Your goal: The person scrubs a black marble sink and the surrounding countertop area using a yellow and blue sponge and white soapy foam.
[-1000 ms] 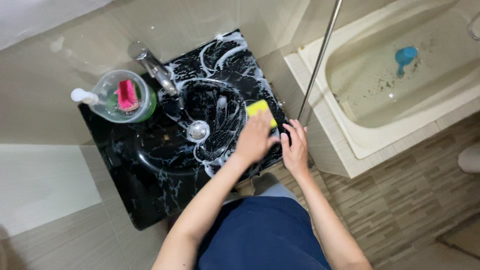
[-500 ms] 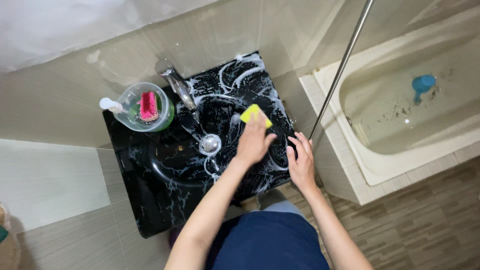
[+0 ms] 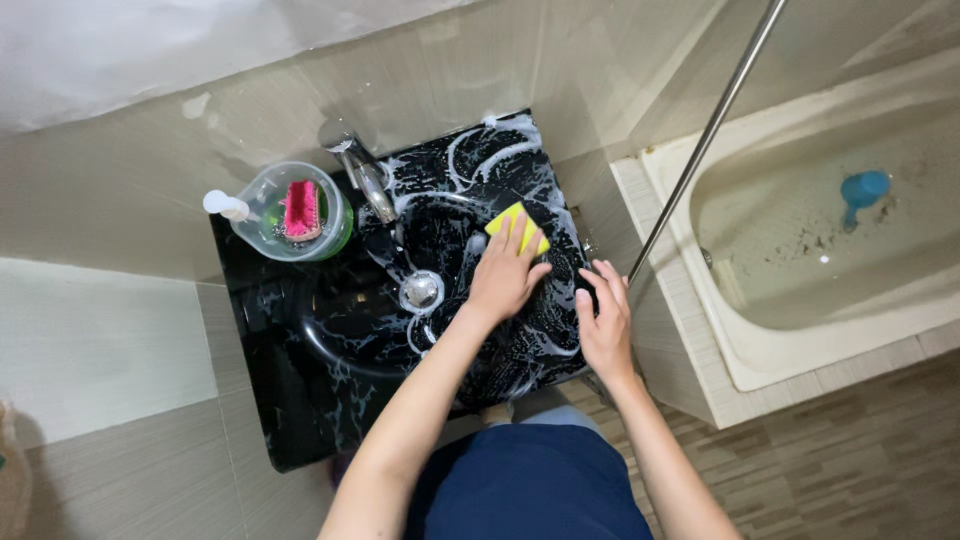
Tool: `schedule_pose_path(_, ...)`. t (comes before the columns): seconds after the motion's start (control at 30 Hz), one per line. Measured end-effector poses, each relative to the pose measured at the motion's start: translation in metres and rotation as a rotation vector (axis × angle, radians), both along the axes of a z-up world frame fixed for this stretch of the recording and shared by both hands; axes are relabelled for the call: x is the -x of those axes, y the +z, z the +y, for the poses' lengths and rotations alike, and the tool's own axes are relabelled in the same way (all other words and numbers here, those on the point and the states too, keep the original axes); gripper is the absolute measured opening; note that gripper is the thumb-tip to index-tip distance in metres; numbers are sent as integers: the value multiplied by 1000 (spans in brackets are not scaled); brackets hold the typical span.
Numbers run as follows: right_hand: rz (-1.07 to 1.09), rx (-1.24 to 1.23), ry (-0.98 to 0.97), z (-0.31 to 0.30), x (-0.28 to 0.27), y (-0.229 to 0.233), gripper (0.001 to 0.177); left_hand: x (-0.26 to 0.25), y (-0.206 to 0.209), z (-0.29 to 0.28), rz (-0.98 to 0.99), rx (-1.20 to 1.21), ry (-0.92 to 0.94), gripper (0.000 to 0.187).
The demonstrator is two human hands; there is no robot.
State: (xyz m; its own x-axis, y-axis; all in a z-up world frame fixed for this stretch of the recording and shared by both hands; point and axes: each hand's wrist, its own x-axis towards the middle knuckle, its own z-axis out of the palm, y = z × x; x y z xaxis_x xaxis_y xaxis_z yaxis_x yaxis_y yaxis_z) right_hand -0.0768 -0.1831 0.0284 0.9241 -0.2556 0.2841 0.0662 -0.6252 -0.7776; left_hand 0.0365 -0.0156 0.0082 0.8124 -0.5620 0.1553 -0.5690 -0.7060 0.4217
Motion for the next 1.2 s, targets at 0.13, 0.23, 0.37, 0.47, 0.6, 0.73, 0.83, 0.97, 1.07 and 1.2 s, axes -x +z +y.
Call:
schedule_pose_path(0.13,20,-10,41,3,-14,-1,32,1,-1,-26,17,-59,-32,60)
schedule_pose_path(0.23,14,-24,61,-1,-21,-2,33,39,0,-23,48,-31,-145,61)
schedule_pose_path(0.37,28,-47,65,-13,-26,-5,33,63,2,-8,56,51,-121,62)
schedule_pose_path(0.47,40,-40,86,-14,-31,-2,34,27,-3,1,3,-104,35,63)
schedule_pose_path(0.6,48,-44,144,-2,-33,4,36,-24,-4,5,-3,1,187,63)
schedule_pose_path(0.73,42,-42,140,8,-28,6,37,-28,-7,-25,8,-72,71,60)
schedule_pose_path(0.83,51,-41,94,5,-28,6,38,5,-8,-31,-4,-14,-50,62)
schedule_pose_path(0.97,81,-47,57,0,-20,11,38,12,-7,-9,24,77,9,85)
schedule_pose_path(1.07,93,-16,48,1,-15,18,38,-29,-10,16,169,66,255,94)
schedule_pose_path(1.2,103,-5,35,9,-11,24,39,-93,-17,22,-116,27,295,85)
